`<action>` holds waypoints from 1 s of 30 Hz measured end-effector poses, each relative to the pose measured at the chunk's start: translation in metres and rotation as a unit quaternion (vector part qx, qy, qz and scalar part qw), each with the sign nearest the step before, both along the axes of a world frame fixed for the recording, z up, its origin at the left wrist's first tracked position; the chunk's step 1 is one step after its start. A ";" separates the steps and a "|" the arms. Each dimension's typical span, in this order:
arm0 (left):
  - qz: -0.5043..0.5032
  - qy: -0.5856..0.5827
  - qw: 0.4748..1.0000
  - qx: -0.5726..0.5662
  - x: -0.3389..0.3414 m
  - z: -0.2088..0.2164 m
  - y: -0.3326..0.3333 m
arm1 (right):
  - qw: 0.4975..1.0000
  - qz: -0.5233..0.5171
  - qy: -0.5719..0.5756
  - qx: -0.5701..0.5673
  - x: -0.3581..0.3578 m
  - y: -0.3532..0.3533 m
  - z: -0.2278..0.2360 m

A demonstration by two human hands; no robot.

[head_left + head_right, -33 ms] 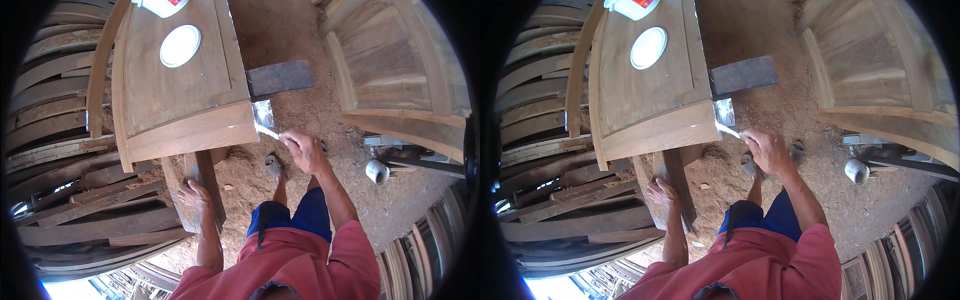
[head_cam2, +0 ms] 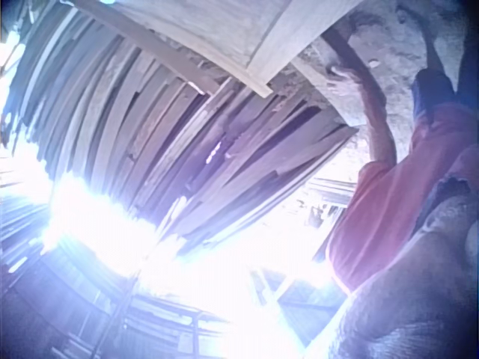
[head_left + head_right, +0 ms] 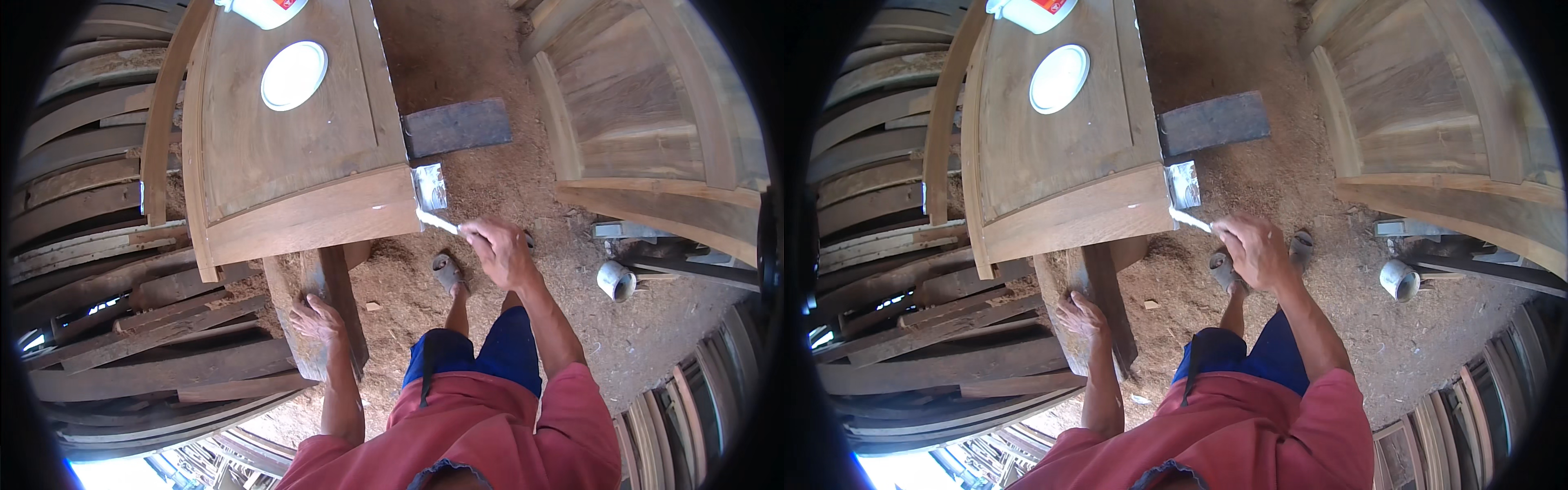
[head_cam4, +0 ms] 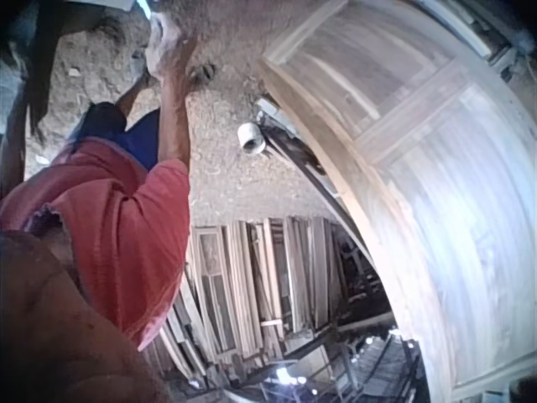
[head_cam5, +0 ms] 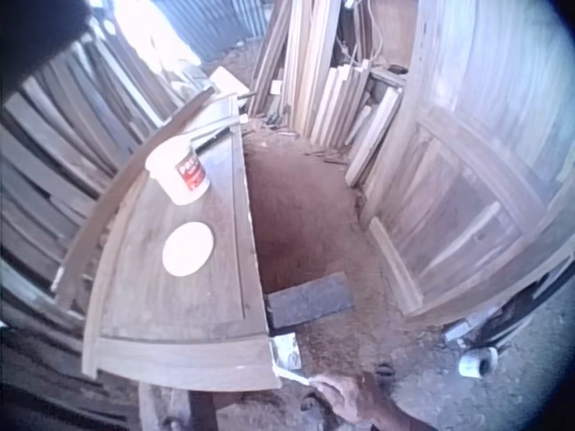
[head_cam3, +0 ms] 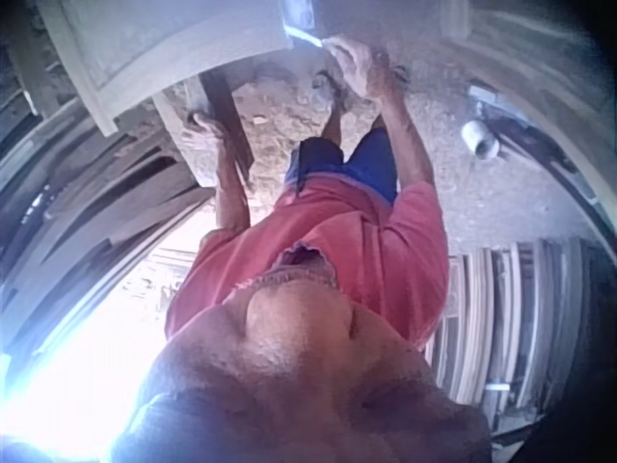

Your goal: The person applies white putty to the joints and edges of a wooden furniture component using a small spatula, then places a wooden slat over the area and hammers it into place.

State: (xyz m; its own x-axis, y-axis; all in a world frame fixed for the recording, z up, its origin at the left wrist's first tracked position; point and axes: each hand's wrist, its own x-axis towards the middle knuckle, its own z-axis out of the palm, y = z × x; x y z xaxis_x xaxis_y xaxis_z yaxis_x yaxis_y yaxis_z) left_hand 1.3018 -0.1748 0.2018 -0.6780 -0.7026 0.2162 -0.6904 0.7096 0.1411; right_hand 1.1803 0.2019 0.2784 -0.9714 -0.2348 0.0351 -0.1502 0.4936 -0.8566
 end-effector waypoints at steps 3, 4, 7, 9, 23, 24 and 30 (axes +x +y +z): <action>-0.003 -0.003 1.000 -0.001 0.000 0.001 0.000 | 0.992 -0.044 -0.069 -0.096 0.012 0.010 0.000; -0.003 -0.005 1.000 0.006 -0.002 0.003 0.002 | 0.990 -0.078 -0.081 -0.085 0.014 0.011 -0.003; -0.017 0.003 1.000 0.007 0.000 -0.001 -0.001 | 0.982 -0.098 -0.108 -0.122 0.020 -0.001 -0.022; -0.028 0.012 1.000 0.001 0.001 -0.003 -0.003 | 0.955 -0.086 -0.205 -0.197 0.036 -0.004 -0.029; -0.006 0.013 0.999 -0.037 -0.001 -0.008 -0.002 | 0.979 -0.151 -0.139 0.000 -0.052 0.013 0.001; -0.005 0.014 0.999 -0.038 -0.001 -0.008 -0.001 | 0.988 -0.136 -0.074 0.007 -0.055 0.012 -0.006; -0.016 0.025 0.999 -0.020 0.001 -0.006 -0.001 | 0.978 -0.003 -0.197 -0.073 -0.024 0.042 -0.009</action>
